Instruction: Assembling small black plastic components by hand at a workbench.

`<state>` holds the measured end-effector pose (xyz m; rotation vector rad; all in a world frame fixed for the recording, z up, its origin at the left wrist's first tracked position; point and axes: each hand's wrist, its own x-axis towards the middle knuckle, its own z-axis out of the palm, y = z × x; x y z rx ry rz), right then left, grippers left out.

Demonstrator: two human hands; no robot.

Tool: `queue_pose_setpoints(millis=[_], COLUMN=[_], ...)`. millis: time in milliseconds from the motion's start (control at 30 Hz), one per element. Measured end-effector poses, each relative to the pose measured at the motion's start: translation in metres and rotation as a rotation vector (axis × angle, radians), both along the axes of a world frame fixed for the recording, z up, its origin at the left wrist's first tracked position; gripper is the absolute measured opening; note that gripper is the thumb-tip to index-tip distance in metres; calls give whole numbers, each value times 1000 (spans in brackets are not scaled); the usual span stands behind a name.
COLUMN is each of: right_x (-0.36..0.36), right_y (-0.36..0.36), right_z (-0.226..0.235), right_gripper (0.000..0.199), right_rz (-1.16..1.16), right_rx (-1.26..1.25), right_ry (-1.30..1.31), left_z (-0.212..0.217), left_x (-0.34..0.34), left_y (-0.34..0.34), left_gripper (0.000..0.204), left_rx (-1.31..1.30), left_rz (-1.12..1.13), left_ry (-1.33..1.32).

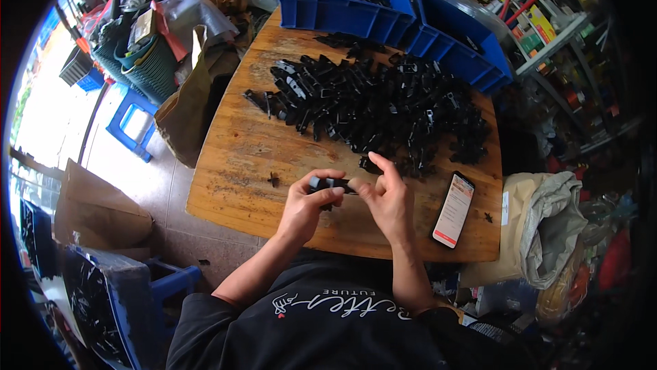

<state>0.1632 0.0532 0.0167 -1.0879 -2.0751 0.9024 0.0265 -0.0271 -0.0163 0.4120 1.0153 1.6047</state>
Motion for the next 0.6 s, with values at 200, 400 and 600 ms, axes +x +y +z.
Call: queue_pose_setpoints(millis=[200,400,600], right_x=[39,44,44], right_y=[58,65,49], right_z=[-23,-31,-18], right_gripper=[17,17,10], right_rz=[-263,-233,-140], right_rx=[342,342,-240], right_ry=[-407,-439,324], left_z=[-4,0,-3], left_x=[-14,-7,-8], left_y=[3,3,1], left_gripper=[31,32,32], left_rx=[66,42,39], left_rz=[53,19,-1], left_ry=[-31,-18,-28])
